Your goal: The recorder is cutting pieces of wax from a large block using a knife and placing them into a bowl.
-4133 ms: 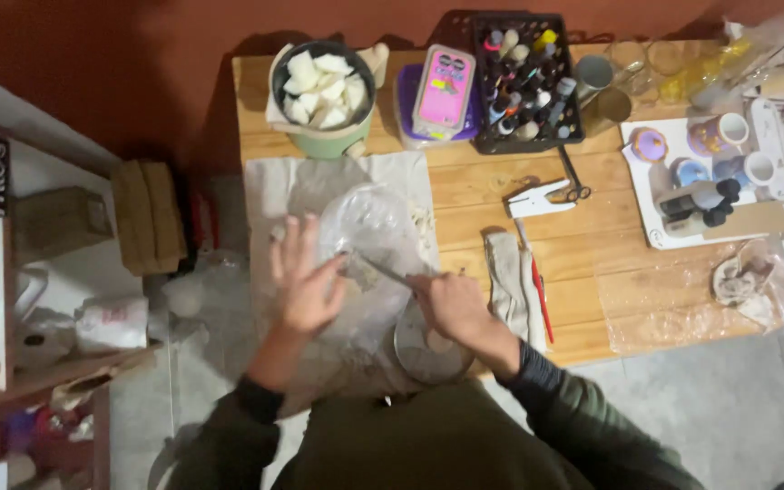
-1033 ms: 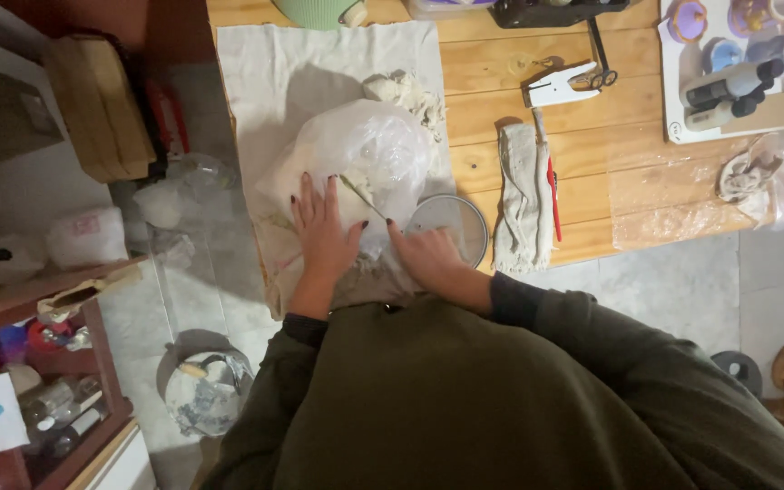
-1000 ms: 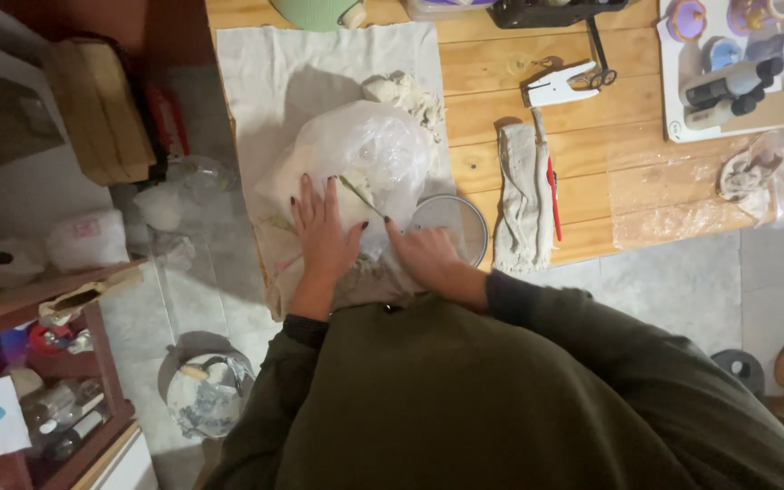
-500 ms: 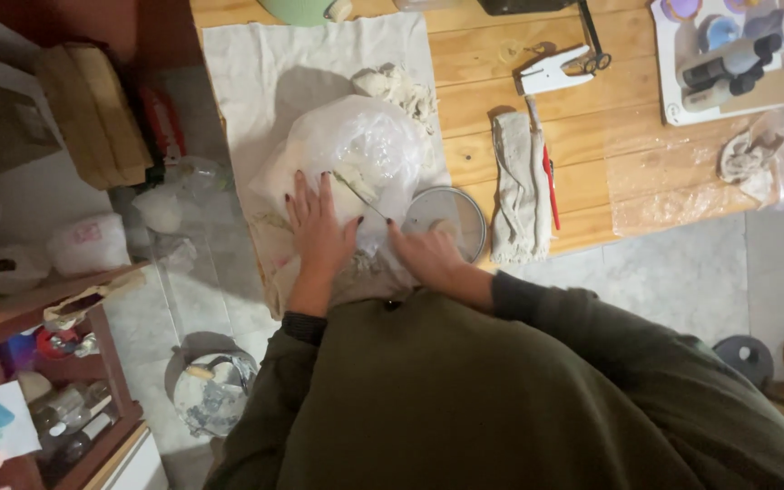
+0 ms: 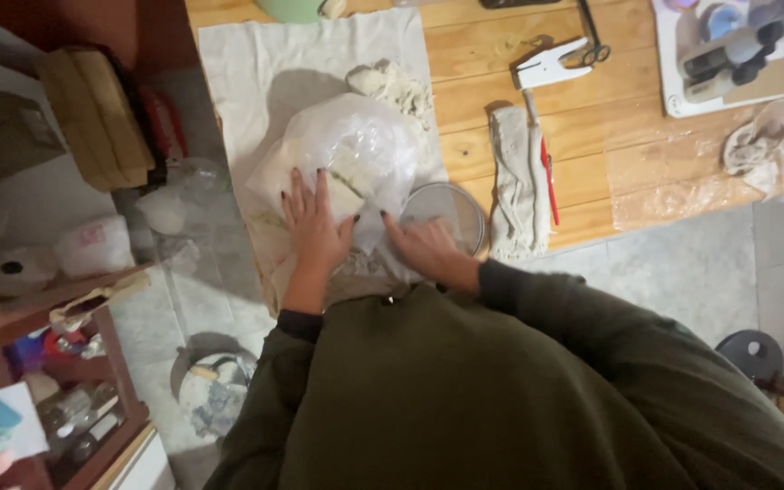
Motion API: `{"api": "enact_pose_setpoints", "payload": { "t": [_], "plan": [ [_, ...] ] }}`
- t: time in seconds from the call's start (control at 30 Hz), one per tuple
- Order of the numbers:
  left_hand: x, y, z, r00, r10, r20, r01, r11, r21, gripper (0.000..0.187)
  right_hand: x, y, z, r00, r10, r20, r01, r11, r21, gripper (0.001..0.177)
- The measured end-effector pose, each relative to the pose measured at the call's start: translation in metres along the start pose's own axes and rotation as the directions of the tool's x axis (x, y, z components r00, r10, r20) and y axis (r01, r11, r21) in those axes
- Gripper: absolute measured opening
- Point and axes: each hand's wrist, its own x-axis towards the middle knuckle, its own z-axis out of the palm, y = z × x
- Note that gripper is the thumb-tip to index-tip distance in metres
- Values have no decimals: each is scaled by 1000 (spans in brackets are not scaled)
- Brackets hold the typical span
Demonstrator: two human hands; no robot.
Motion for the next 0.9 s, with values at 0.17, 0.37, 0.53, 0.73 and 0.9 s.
{"api": "enact_pose_setpoints", "payload": {
  "t": [0.17,0.37,0.53,0.73,0.9],
  "plan": [
    [-3,8,-10,1000,-21,8,21,1000,-17,98,-8,12,-15,998,-21,61,23,999,-26,71],
    [9,10,-11,998,-49,44,48,999,7,105,-6,14,-33,998,2,-60,-1,1000,14,65],
    [37,31,-53,999,36,-1,-36,997,-63,79,-18,20,-63,990,49,-134,-41,997,60,56],
    [75,31,-54,986,166,-28,-165,986,27,28,-16,27,-111,926,166,-340,-121,982,148,43],
    [100,19,-33,980,198,18,-199,979,35,34,-13,28,-115,918,233,-320,-178,965,193,39]
  ]
}}
